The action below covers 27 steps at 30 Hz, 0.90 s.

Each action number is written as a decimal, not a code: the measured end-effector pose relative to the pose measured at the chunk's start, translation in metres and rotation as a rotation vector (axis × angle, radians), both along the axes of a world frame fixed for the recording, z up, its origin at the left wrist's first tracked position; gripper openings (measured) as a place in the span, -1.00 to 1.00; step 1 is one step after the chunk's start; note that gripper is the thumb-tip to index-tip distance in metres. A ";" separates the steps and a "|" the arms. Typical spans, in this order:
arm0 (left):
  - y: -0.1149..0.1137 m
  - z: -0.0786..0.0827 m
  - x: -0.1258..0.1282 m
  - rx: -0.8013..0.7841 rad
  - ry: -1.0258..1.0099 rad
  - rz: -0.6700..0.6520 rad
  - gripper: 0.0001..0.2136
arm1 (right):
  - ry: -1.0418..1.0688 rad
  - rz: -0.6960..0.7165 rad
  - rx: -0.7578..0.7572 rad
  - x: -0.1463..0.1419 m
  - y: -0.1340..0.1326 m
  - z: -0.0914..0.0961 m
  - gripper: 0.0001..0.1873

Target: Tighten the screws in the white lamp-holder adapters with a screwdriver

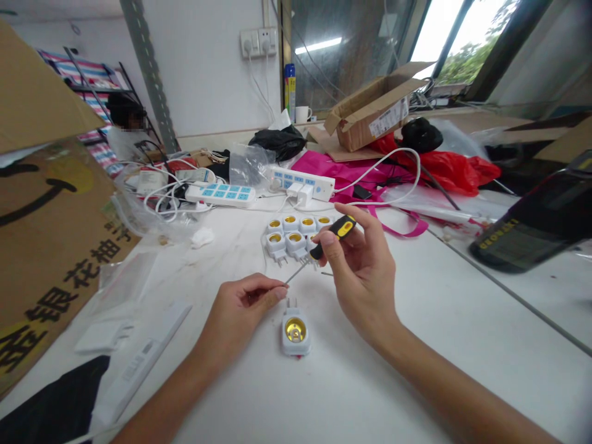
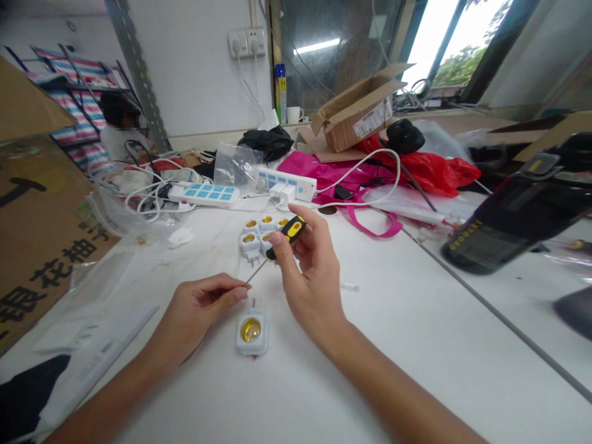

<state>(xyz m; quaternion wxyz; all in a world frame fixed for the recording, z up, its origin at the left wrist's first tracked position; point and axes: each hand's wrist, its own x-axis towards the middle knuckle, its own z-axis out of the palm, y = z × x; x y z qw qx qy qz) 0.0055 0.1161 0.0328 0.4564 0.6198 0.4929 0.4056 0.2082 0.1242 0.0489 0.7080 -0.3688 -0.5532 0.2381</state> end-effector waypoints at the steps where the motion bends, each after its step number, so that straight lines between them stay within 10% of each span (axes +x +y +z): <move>1: 0.000 0.000 0.000 -0.002 -0.009 0.010 -0.82 | 0.016 -0.008 0.000 0.000 0.000 0.001 -0.63; 27: -0.001 -0.005 -0.003 -0.042 0.035 -0.046 -0.59 | 0.135 -0.008 -0.107 0.001 0.000 0.009 -0.59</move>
